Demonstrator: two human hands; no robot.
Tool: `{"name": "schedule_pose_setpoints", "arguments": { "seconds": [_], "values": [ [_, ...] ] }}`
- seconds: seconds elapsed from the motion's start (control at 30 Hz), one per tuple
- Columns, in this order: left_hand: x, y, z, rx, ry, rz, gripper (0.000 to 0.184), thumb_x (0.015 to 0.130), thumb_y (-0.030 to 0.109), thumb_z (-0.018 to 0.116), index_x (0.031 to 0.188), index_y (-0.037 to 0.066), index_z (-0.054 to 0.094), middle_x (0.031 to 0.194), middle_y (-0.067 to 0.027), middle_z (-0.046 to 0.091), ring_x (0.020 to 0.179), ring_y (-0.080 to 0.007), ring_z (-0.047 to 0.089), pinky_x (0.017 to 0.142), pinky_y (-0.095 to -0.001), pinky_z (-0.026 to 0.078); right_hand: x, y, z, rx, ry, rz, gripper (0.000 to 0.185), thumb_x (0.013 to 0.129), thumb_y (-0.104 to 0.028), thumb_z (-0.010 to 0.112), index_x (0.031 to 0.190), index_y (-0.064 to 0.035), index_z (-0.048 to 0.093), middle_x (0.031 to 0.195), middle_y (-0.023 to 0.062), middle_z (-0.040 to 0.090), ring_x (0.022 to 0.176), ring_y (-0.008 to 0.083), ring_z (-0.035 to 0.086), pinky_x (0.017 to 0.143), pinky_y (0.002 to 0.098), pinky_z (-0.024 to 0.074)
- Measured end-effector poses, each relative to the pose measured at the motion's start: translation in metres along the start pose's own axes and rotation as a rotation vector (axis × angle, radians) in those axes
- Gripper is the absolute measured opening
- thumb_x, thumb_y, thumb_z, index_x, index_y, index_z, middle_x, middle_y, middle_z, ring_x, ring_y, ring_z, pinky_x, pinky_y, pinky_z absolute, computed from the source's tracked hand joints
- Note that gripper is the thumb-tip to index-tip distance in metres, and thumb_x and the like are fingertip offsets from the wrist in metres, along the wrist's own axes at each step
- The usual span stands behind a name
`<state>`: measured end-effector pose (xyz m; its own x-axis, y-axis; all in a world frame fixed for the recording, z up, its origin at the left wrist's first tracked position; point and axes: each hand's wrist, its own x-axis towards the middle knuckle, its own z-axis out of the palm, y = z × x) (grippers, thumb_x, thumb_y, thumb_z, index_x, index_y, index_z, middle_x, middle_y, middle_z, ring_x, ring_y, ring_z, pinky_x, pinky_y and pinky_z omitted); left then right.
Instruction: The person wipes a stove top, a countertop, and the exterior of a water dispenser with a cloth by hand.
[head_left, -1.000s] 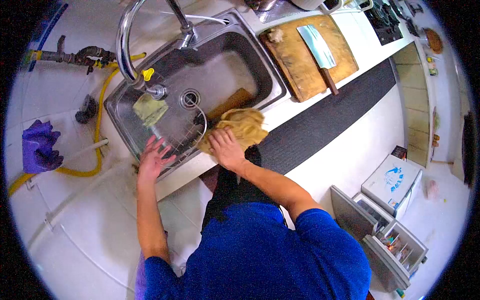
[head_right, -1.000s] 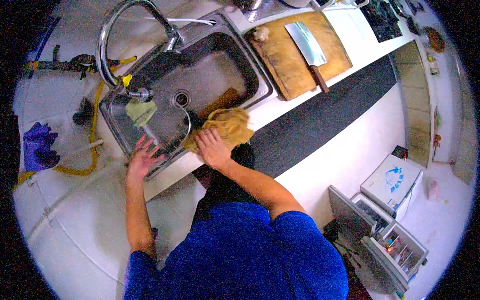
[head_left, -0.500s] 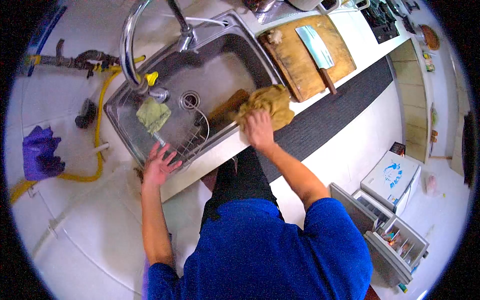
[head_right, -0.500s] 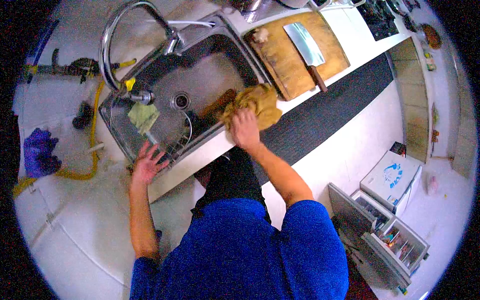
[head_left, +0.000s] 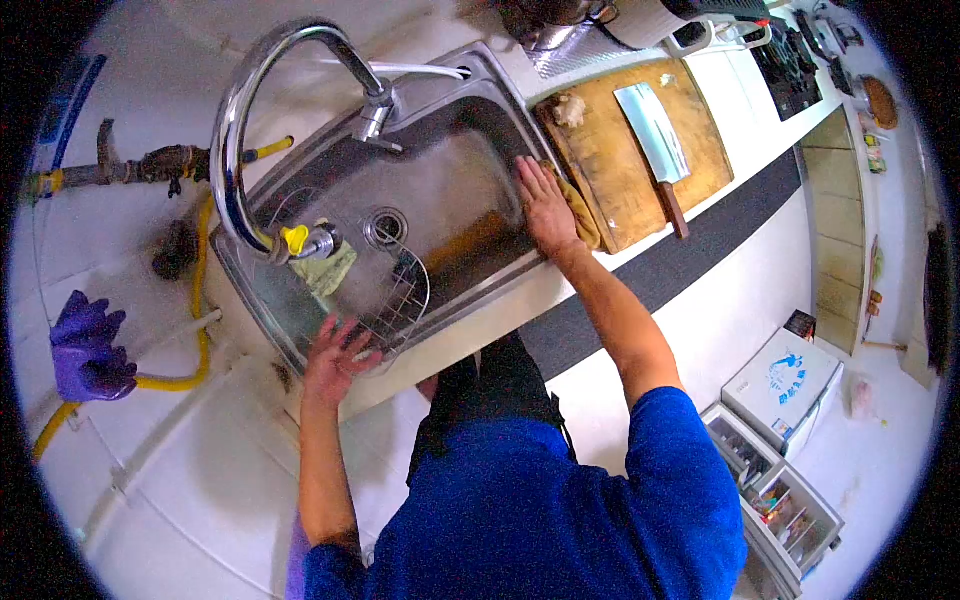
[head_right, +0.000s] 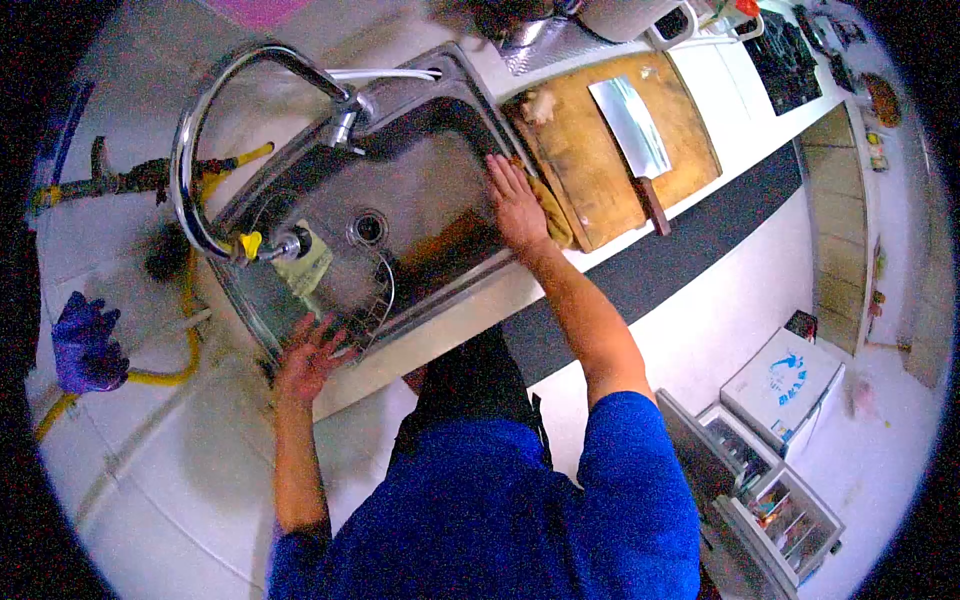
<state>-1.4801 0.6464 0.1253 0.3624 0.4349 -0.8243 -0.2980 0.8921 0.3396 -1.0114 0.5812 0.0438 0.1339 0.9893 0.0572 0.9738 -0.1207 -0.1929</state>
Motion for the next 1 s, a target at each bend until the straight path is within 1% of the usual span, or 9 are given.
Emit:
{"name": "schedule_pose_setpoints", "arguments": {
  "seconds": [0.07, 0.3, 0.37, 0.6, 0.7, 0.77, 0.83, 0.87, 1.0],
  "values": [
    [0.008, -0.005, -0.006, -0.022, -0.034, 0.033, 0.085, 0.075, -0.009, 0.048, 0.152, 0.018, 0.026, 0.151, -0.0185, 0.034, 0.131, -0.0454, 0.044, 0.098, -0.0732, 0.043, 0.022, 0.01, 0.015, 0.035, 0.098, -0.125, 0.055, 0.085, 0.001, 0.045, 0.14, 0.0001, 0.046, 0.159, 0.0157, 0.028, 0.148, 0.0321, 0.026, 0.122, 0.0419, 0.0228],
    [0.0, -0.011, 0.004, -0.075, 0.074, 0.038, 0.085, 0.074, -0.006, 0.052, 0.152, 0.015, 0.026, 0.15, -0.0193, 0.035, 0.128, -0.0448, 0.048, 0.097, -0.0732, 0.045, 0.132, 0.018, 0.038, 0.12, 0.254, -0.101, 0.061, 0.088, -0.002, 0.045, 0.147, 0.0026, 0.034, 0.159, 0.022, 0.022, 0.149, 0.0361, 0.021, 0.123, 0.0409, 0.0207],
    [0.003, -0.015, -0.005, -0.103, -0.024, 0.087, 0.083, 0.074, -0.005, 0.053, 0.151, 0.016, 0.029, 0.149, -0.0182, 0.037, 0.127, -0.0444, 0.048, 0.096, -0.0731, 0.045, 0.173, 0.016, 0.034, 0.138, 0.306, -0.115, 0.062, 0.087, 0.001, 0.045, 0.147, 0.0037, 0.033, 0.158, 0.0232, 0.024, 0.148, 0.0374, 0.022, 0.122, 0.0418, 0.0212],
    [0.017, -0.029, 0.003, -0.107, -0.044, 0.1, 0.081, 0.075, -0.002, 0.059, 0.148, 0.021, 0.034, 0.149, -0.0157, 0.037, 0.128, -0.0436, 0.048, 0.097, -0.0717, 0.046, 0.222, 0.03, 0.026, 0.325, 0.298, -0.12, 0.056, 0.087, 0.001, 0.046, 0.143, -0.0023, 0.042, 0.156, 0.0203, 0.03, 0.141, 0.0378, 0.035, 0.117, 0.0407, 0.0334],
    [0.007, -0.037, -0.005, -0.14, -0.064, 0.096, 0.078, 0.078, -0.001, 0.06, 0.148, 0.022, 0.034, 0.15, -0.0157, 0.036, 0.129, -0.0428, 0.048, 0.096, -0.0701, 0.047, 0.256, 0.016, -0.013, 0.466, 0.26, 0.168, 0.056, 0.083, 0.005, 0.05, 0.139, -0.0044, 0.048, 0.153, 0.0167, 0.037, 0.136, 0.0368, 0.042, 0.109, 0.038, 0.0423],
    [0.005, -0.039, -0.006, -0.064, -0.043, 0.068, 0.076, 0.08, -0.003, 0.057, 0.148, 0.021, 0.034, 0.15, -0.0158, 0.036, 0.129, -0.0425, 0.048, 0.096, -0.0696, 0.048, 0.288, 0.034, 0.013, 0.596, 0.345, 0.298, 0.051, 0.086, -0.003, 0.052, 0.137, -0.0041, 0.049, 0.151, 0.0168, 0.04, 0.137, 0.0356, 0.042, 0.109, 0.0405, 0.0421],
    [0.006, -0.045, -0.008, -0.06, -0.05, 0.081, 0.075, 0.08, -0.004, 0.056, 0.148, 0.021, 0.034, 0.149, -0.0158, 0.036, 0.129, -0.043, 0.048, 0.096, -0.0701, 0.048, 0.279, 0.042, 0.021, 0.031, 0.222, 0.13, 0.052, 0.088, -0.013, 0.053, 0.139, -0.0043, 0.047, 0.151, 0.0168, 0.04, 0.138, 0.0345, 0.04, 0.113, 0.0432, 0.0372],
    [0.006, -0.048, -0.011, -0.055, -0.054, 0.085, 0.074, 0.081, -0.006, 0.054, 0.147, 0.021, 0.035, 0.149, -0.0159, 0.037, 0.128, -0.0435, 0.048, 0.095, -0.0705, 0.048, 0.27, 0.041, 0.028, -0.007, 0.271, 0.11, 0.058, 0.087, -0.019, 0.054, 0.142, -0.0038, 0.043, 0.151, 0.0167, 0.041, 0.139, 0.0335, 0.039, 0.117, 0.0447, 0.0302],
    [0.0, -0.049, 0.0, -0.125, -0.065, 0.081, 0.072, 0.082, -0.008, 0.049, 0.147, 0.02, 0.035, 0.148, -0.0157, 0.038, 0.128, -0.044, 0.048, 0.095, -0.0715, 0.047, 0.204, 0.033, 0.026, -0.111, 0.306, 0.085, 0.055, 0.092, -0.019, 0.048, 0.144, -0.0032, 0.042, 0.153, 0.018, 0.038, 0.141, 0.0368, 0.035, 0.118, 0.0479, 0.0274]
  ]
}}
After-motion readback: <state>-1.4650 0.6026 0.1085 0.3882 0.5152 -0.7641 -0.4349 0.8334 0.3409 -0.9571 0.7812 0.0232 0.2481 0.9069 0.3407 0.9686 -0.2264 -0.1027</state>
